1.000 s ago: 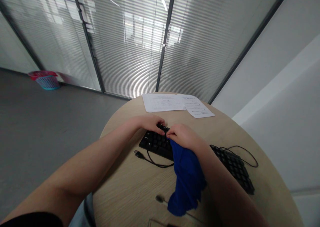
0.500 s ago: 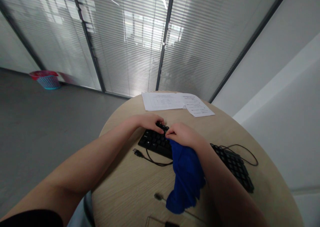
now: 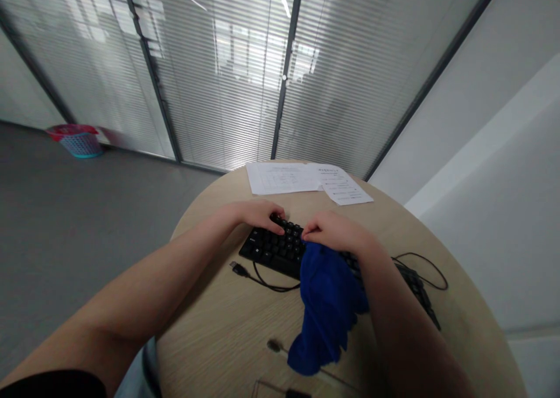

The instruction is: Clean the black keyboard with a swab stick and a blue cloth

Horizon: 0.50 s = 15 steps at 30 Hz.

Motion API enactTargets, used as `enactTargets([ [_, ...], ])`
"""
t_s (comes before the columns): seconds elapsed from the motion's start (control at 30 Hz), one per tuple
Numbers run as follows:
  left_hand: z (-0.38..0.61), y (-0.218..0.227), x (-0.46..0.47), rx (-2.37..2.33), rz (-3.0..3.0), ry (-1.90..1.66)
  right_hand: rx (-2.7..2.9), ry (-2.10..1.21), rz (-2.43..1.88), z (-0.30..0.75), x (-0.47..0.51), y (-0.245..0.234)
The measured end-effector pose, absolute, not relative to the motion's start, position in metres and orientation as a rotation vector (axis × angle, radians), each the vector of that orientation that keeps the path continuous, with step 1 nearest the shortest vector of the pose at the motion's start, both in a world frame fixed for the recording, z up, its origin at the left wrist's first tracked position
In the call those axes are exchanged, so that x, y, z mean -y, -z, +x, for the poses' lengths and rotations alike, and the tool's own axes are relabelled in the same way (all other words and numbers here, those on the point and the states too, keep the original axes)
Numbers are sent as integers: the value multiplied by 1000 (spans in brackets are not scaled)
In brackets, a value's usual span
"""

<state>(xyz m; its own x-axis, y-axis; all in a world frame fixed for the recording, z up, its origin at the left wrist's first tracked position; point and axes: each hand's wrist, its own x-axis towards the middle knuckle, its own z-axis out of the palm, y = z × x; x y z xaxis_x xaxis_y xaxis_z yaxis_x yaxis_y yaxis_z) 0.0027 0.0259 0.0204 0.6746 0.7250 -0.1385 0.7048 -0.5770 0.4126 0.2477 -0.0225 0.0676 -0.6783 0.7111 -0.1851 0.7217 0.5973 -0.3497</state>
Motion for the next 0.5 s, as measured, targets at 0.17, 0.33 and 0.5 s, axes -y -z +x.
enactTargets([
  [0.17, 4, -21, -25, -1110, 2503, -56, -2790, 727, 1280, 254, 22, -72],
  [0.33, 12, -23, -18, -1109, 2571, -103, -2899, 683, 1168, 240, 19, -56],
  [0.5, 19, -20, -14, -1062, 2627, -153, -2808, 643, 1244, 239, 20, -56],
])
